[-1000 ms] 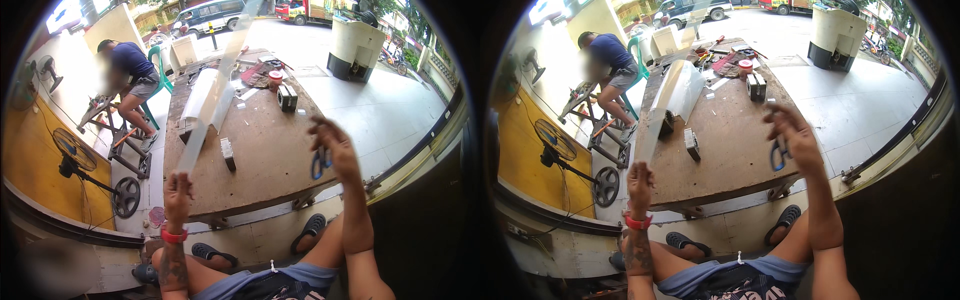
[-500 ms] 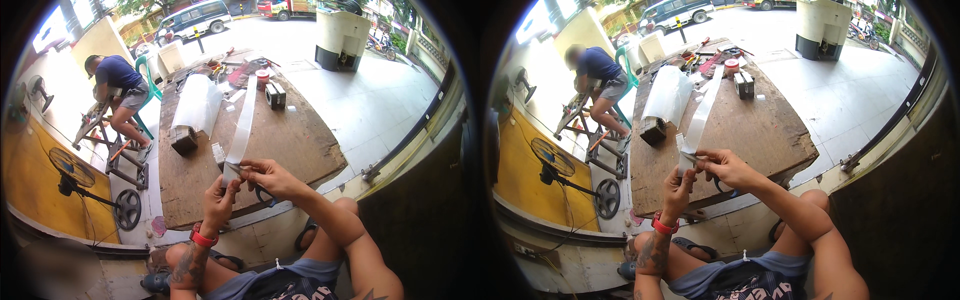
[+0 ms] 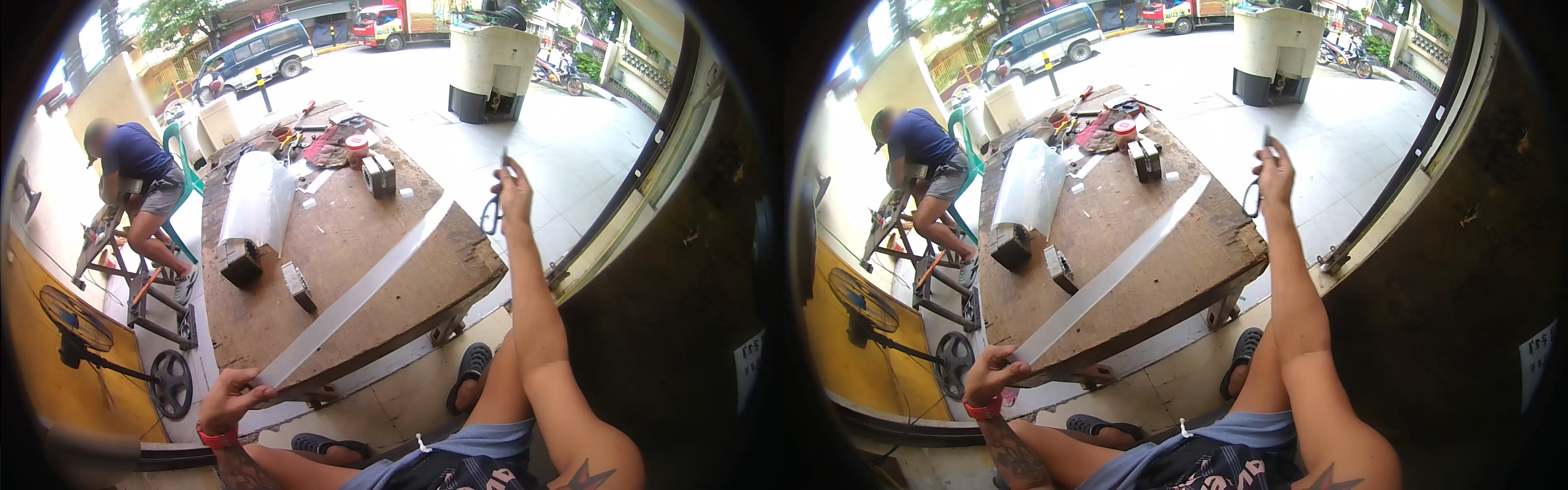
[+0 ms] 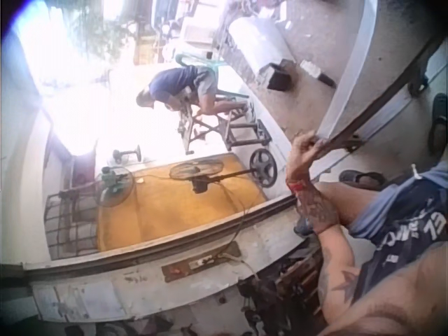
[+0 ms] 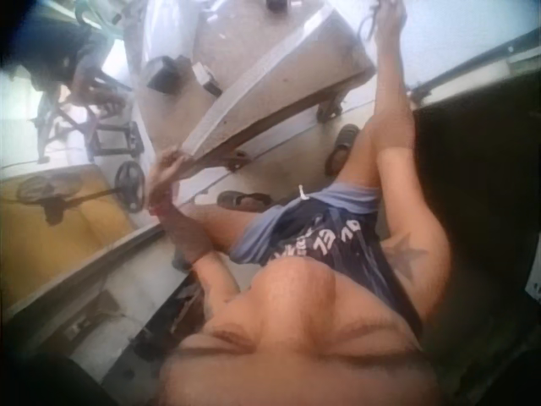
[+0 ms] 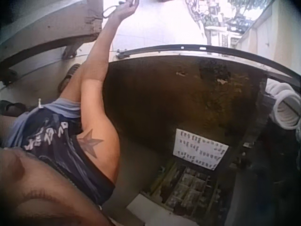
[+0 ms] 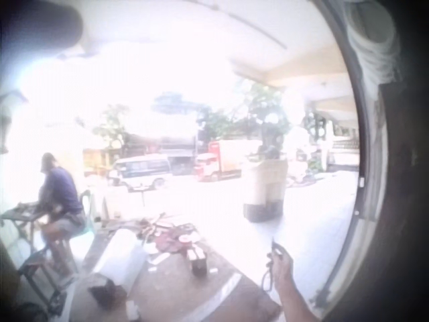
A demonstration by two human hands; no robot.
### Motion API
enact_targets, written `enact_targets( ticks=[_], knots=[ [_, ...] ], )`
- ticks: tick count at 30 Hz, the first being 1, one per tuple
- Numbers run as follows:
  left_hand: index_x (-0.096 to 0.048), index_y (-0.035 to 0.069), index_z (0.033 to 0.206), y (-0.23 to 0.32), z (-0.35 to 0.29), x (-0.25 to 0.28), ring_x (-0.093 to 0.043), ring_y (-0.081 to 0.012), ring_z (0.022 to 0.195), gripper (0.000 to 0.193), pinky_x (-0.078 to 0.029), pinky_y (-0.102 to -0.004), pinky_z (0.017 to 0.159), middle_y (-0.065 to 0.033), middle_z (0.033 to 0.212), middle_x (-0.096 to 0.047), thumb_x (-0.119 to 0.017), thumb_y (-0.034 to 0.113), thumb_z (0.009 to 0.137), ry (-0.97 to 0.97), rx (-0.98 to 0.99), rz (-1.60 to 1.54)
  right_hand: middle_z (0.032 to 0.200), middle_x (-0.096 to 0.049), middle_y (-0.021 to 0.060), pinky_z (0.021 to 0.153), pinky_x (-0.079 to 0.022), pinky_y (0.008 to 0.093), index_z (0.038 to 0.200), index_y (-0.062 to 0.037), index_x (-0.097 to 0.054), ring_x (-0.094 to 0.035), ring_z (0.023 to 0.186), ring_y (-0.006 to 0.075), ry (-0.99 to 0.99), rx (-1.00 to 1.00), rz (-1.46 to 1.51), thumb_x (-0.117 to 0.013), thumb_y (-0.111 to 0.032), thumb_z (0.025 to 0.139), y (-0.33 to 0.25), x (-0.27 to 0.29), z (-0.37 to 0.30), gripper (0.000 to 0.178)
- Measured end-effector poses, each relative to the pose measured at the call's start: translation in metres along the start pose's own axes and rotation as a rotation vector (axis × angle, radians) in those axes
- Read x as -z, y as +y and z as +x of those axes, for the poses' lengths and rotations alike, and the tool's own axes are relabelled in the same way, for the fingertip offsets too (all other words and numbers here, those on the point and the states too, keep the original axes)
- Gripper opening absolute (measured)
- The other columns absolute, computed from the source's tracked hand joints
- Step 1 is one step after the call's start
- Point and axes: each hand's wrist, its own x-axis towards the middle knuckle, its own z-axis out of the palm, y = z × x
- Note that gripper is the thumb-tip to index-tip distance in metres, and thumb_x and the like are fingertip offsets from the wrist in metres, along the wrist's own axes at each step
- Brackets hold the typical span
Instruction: The person cuts strips of white tape with scissors and places them into the slots of a stator component. They repeat this process, cutting tape and inserting it into the stator while seated at a workbench.
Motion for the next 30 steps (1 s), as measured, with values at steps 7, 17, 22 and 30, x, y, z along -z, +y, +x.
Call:
enact_targets(
  ticks=[7, 17, 22, 30],
  knots=[
    [-0.076, 0.001, 0.099, 0.024, 0.005, -0.01, -0.072, -0.0224, 0.076, 0.022, -0.055, -0.032, 0.068, -0.0107, 0.084, -0.074, -0.081, 0.019, 0.089, 0.184, -0.23, 0.861, 0.098, -0.077, 0.0072, 0.077, -0.057, 0.0282, 0.159, -0.0191, -0.047, -0.069, 0.08, 0.012, -1.374, 0.307, -0.169, -0.064, -0.018, 0.105, -0.061, 0.001, -0.113, 0.056],
    [-0.053, 0.005, 0.132, 0.003, 0.01, 0.017, -0.074, -0.0281, 0.092, 0.04, -0.064, -0.0427, 0.088, -0.0124, 0.112, -0.065, -0.07, 0.005, 0.096, 0.261, -0.98, -0.445, 0.109, -0.075, 0.0131, 0.098, -0.043, 0.0375, 0.131, -0.0115, -0.072, -0.069, 0.097, 0.0264, -1.063, 0.569, -0.796, -0.061, -0.021, 0.106, -0.051, -0.045, -0.115, 0.029],
    [-0.043, 0.003, 0.146, 0.009, 0.009, 0.022, -0.07, -0.0143, 0.079, 0.049, -0.063, -0.0258, 0.071, -0.0109, 0.109, -0.069, -0.066, 0.013, 0.104, 0.238, -0.854, -0.924, 0.121, -0.072, 0.0129, 0.105, -0.038, 0.0429, 0.133, -0.012, -0.07, -0.064, 0.116, 0.0286, -1.232, 0.502, -1.085, -0.051, -0.025, 0.108, 0.015, -0.061, -0.111, 0.033],
    [-0.033, 0.001, 0.143, -0.021, 0.086, -0.08, -0.075, -0.0214, 0.087, 0.066, -0.063, -0.0295, 0.063, -0.0222, 0.107, -0.072, -0.077, 0.016, 0.097, 0.49, -0.271, -0.327, 0.112, -0.069, 0.0135, 0.099, -0.044, 0.0431, 0.123, -0.0114, -0.074, -0.064, 0.108, 0.0301, -0.948, 0.95, -0.869, -0.06, -0.023, 0.104, 0.047, -0.073, -0.146, 0.026]
  ],
)
